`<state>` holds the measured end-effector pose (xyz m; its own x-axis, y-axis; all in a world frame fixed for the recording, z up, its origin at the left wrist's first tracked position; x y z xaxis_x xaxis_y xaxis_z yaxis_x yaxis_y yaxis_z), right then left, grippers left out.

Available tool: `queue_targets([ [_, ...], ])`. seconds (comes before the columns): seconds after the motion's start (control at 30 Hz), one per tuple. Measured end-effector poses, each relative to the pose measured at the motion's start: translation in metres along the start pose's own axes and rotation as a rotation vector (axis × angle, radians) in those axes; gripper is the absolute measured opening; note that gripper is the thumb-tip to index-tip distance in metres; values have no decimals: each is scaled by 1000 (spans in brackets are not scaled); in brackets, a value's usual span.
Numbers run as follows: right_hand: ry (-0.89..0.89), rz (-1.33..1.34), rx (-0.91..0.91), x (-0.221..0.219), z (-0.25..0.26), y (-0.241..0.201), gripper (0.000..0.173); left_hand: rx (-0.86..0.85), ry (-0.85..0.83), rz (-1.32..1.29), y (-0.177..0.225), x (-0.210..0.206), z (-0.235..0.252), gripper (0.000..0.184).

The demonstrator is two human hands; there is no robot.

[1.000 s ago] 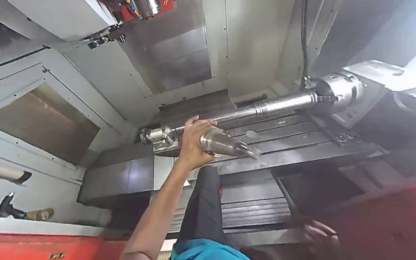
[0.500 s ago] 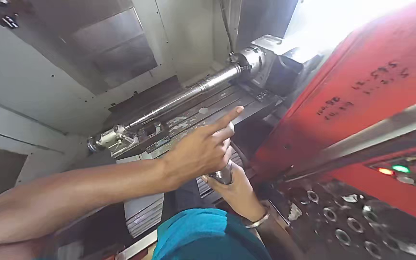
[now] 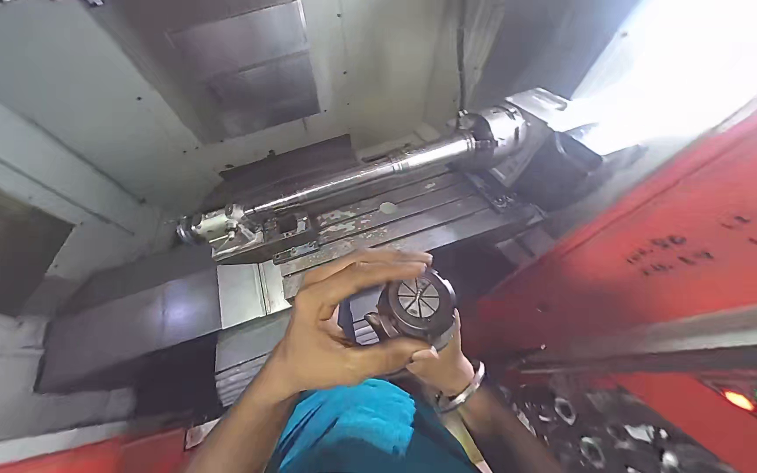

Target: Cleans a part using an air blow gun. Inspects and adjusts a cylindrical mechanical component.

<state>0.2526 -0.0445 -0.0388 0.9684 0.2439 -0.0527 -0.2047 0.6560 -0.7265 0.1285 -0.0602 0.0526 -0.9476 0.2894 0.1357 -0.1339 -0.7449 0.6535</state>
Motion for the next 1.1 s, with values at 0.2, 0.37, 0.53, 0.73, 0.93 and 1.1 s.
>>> queue_targets([
  [0.2, -188, 182, 32, -27, 26, 4, 46, -157, 72, 76, 25, 14, -8, 42],
  [0.37, -270, 316, 3, -42, 55, -9, 25, -226, 80, 220, 38, 20, -11, 39],
  [0.53, -313, 382, -33, -52, 60, 0, 18, -264, 76, 342, 47, 20, -12, 36],
  [0.73, -367, 380, -102, -55, 63, -12, 18, -288, 87, 420, 51, 23, -14, 34],
  [0.93, -374, 314, -112, -59, 68, -5, 19, -297, 106, 441, 49, 30, -13, 35],
  [1.1, -482, 376, 1, -73, 47, 37, 49, -303, 149, 483, 51, 39, -17, 37],
])
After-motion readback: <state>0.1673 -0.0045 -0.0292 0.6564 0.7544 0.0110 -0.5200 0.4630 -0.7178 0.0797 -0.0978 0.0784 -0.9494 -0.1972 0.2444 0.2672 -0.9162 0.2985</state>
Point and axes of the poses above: each hand's wrist, its own z-axis towards the middle knuckle, its own x-axis out of the back of the hand, y = z × x, the point moved 8 cm from there along z, towards the middle knuckle, and after that the axes turned 7 degrees about -z, right-handed, at the moved point
